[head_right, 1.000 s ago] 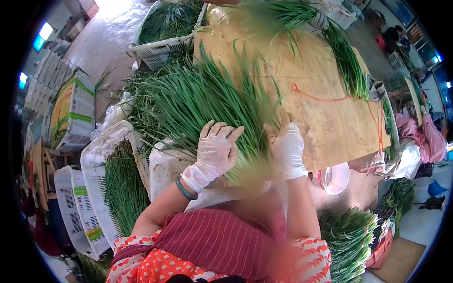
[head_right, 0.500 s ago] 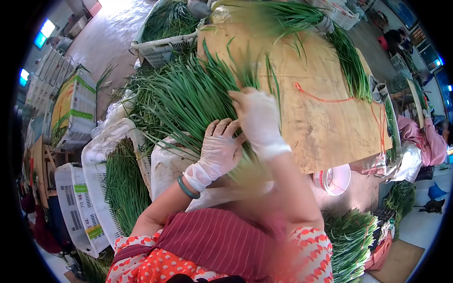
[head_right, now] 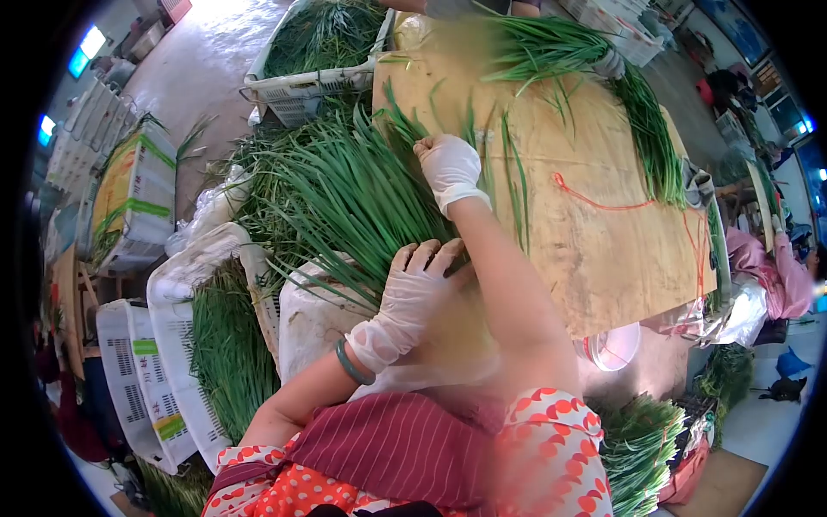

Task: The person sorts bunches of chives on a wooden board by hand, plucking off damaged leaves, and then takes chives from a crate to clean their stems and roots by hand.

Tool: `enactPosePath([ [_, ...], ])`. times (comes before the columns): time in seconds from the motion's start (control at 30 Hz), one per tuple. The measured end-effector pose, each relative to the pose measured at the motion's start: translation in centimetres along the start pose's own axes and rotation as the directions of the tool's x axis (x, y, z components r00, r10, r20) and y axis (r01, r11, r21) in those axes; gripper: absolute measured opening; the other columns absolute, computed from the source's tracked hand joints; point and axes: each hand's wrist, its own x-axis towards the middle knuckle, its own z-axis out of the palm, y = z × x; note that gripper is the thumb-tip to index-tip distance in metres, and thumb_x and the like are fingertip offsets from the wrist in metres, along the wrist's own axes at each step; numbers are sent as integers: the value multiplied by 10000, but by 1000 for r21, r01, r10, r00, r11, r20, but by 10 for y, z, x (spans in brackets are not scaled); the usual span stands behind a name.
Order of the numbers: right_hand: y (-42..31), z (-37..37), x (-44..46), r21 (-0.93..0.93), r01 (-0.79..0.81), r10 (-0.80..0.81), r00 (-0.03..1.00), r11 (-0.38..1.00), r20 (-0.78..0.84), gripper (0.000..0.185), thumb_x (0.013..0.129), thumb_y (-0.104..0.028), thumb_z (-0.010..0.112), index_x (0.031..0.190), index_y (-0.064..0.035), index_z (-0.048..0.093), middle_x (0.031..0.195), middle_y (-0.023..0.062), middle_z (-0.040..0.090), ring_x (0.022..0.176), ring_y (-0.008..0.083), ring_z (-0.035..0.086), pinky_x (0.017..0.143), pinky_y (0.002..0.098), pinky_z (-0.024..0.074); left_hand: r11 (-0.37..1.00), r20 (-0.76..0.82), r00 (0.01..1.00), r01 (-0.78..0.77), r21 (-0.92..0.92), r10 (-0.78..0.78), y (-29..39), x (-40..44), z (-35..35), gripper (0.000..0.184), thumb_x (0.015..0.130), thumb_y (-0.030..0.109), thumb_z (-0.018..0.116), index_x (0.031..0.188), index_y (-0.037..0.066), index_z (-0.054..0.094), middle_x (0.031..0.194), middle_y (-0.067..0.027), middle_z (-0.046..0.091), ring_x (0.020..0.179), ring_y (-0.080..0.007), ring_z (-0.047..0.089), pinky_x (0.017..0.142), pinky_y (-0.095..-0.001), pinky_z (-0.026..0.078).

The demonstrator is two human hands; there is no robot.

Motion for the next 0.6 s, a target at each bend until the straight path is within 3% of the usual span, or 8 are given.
enactPosePath([
  [0.03,4,0,3,-5,-1,1,1000,1000,-3,234,802,-355,606,856,-157,718,817,135,663,778,316,634,708,401,486,1000,5,1000,-1,-2,1,0,0,-1,499,685,187,600,1184,166,587,1217,-94,489,1110,-295,438,939,-457,333],
  [0.1,14,5,13,205,-67,64,998,976,21,249,802,-371,594,850,-160,718,834,160,655,796,338,629,735,403,487,1000,9,1000,0,-6,0,0,0,0,514,689,187,597,1203,168,574,1225,-90,485,1112,-293,438,940,-457,332],
  [0.13,17,6,22,203,-65,62,998,977,20,249,802,-371,594,850,-160,718,834,160,655,796,338,629,735,403,487,1000,10,1000,2,-5,-2,0,1,1,513,694,184,592,1206,168,571,1231,-88,481,1113,-294,437,942,-460,331],
  [0.2,20,7,38,179,-46,55,997,983,-45,278,811,-319,654,889,-57,706,784,97,691,682,174,637,657,273,470,1000,12,1000,8,-3,-8,0,0,1,513,698,182,588,1210,169,567,1236,-86,476,1113,-295,437,944,-464,330],
  [0.27,2,-11,45,161,-26,36,997,987,-62,280,808,-310,656,881,-44,706,741,86,685,654,159,626,629,276,468,999,46,999,24,-27,-23,0,1,-3,507,709,185,580,1214,157,561,1244,-96,468,1116,-300,435,949,-463,330],
  [0.43,-56,-51,82,318,223,-223,974,922,-37,247,794,-283,671,881,-56,710,662,30,624,598,97,536,586,255,427,999,55,998,22,-41,-19,0,1,-6,497,724,191,566,1218,133,553,1240,-105,469,1117,-303,435,957,-457,325],
  [0.53,-117,-68,101,506,468,-506,860,725,-70,207,795,-237,652,917,-73,687,705,7,616,597,107,522,563,258,422,999,54,998,19,-34,-17,0,1,-8,493,733,197,558,1221,126,551,1236,-105,471,1112,-300,436,961,-451,321],
  [0.6,-153,-71,106,567,539,-607,790,623,-85,220,805,-243,633,942,-79,681,759,30,627,651,135,550,610,277,440,997,49,998,37,-69,-34,-1,1,-3,492,735,201,559,1221,126,551,1237,-104,471,1120,-298,428,961,-449,321],
])
